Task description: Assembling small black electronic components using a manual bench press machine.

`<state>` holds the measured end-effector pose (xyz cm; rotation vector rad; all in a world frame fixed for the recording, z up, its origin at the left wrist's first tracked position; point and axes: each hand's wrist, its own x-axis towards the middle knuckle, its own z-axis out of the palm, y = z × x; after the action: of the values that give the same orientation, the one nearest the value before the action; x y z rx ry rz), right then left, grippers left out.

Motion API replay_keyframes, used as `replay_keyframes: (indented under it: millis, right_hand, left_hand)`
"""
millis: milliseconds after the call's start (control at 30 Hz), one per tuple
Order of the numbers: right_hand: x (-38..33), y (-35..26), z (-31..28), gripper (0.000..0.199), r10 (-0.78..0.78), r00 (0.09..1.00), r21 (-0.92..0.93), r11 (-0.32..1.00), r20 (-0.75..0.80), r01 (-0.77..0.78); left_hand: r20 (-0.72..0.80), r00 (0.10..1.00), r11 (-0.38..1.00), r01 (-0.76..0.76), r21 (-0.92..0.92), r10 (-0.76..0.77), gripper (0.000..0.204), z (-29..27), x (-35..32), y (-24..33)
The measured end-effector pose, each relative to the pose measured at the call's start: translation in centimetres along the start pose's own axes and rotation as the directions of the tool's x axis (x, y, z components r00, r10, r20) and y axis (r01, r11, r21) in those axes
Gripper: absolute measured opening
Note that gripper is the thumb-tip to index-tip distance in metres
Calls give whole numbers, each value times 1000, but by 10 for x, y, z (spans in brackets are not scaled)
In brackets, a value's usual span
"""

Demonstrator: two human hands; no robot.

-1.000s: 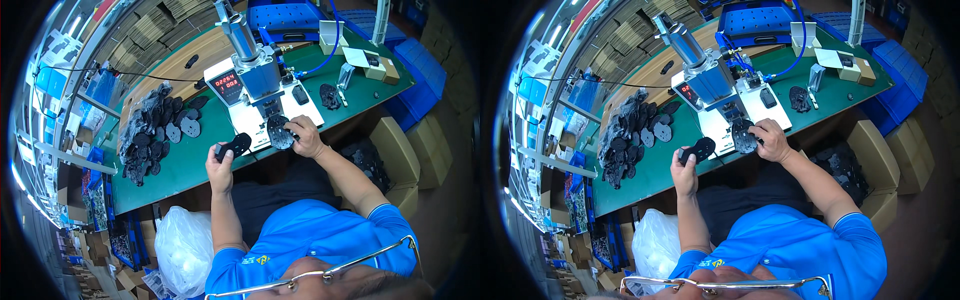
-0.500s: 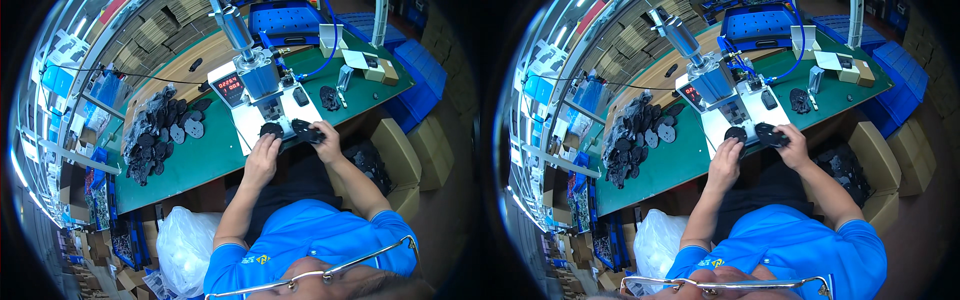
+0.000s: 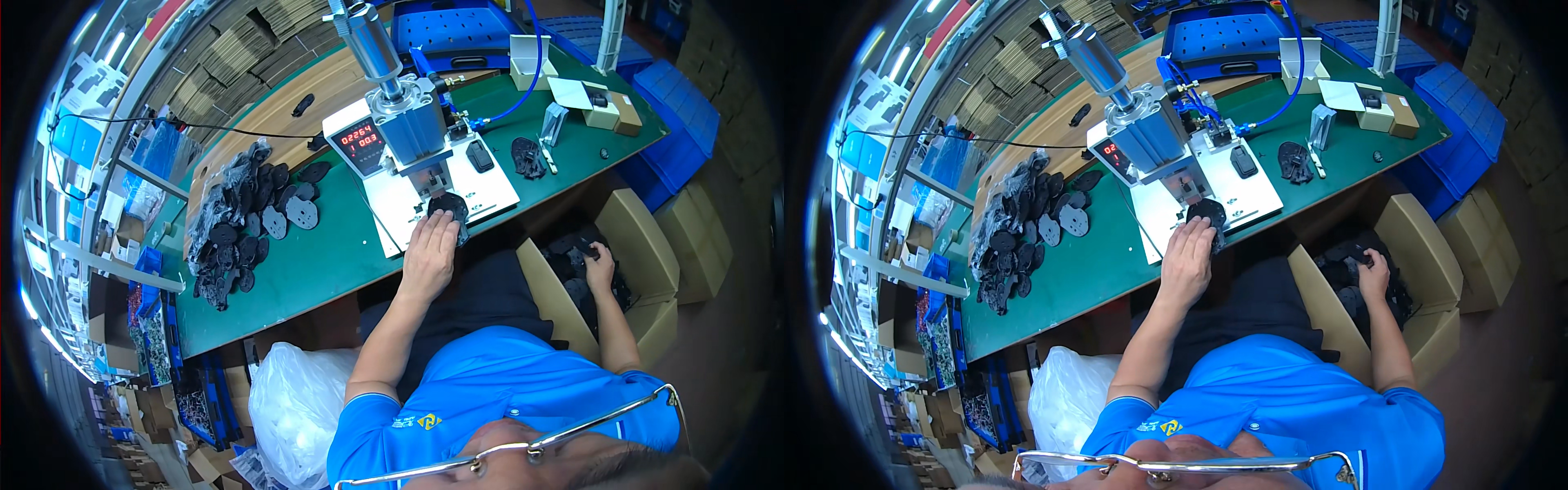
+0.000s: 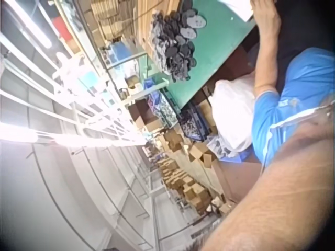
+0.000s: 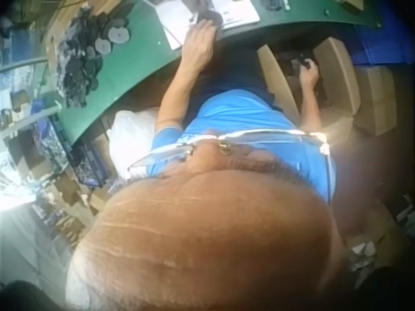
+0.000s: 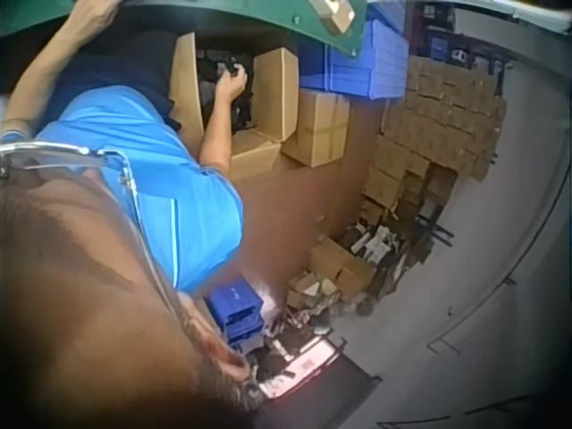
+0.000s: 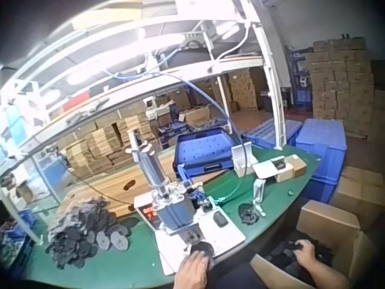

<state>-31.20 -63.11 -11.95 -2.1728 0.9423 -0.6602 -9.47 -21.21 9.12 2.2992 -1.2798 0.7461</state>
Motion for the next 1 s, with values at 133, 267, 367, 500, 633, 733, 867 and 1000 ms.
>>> replay_keyframes:
  millis: [133, 267, 367, 500, 633, 733, 867, 1000]
  right_hand:
    - [9, 5, 13, 60, 145, 985, -62, 988, 93, -140]
    - [11, -37, 24, 66, 47, 981, -65, 997, 186, -35]
    - [8, -89, 29, 56, -170, 967, 233, 965, 191, 124]
    - [3, -191, 17, 46, -409, 895, 328, 882, 177, 338]
    - [4, -261, 15, 43, -654, 743, 409, 722, 141, 558]
    - [7, -302, 25, 45, -794, 594, 412, 587, 128, 697]
    - [11, -334, 53, 50, -908, 398, 392, 415, 127, 821]
    - [8, -327, 82, 50, -901, 424, 391, 425, 92, 817]
  left_hand:
    - [13, 1000, 1000, -14, 24, 14, 38, 1, 4, 1]
    - [-13, 1000, 999, -5, 47, 6, 37, 2, 5, 4]
    - [1, 999, 996, 42, 80, -42, 37, 3, 2, 6]
    - [26, 997, 995, 64, 82, -66, 36, 2, 3, 7]
    - [64, 994, 994, 80, 76, -85, 35, -2, 10, 11]
    - [85, 991, 993, 93, 70, -99, 35, -5, 13, 11]
    - [115, 985, 990, 120, 70, -127, 37, -10, 10, 8]
    - [117, 984, 989, 143, -47, -136, 57, -13, 6, 7]
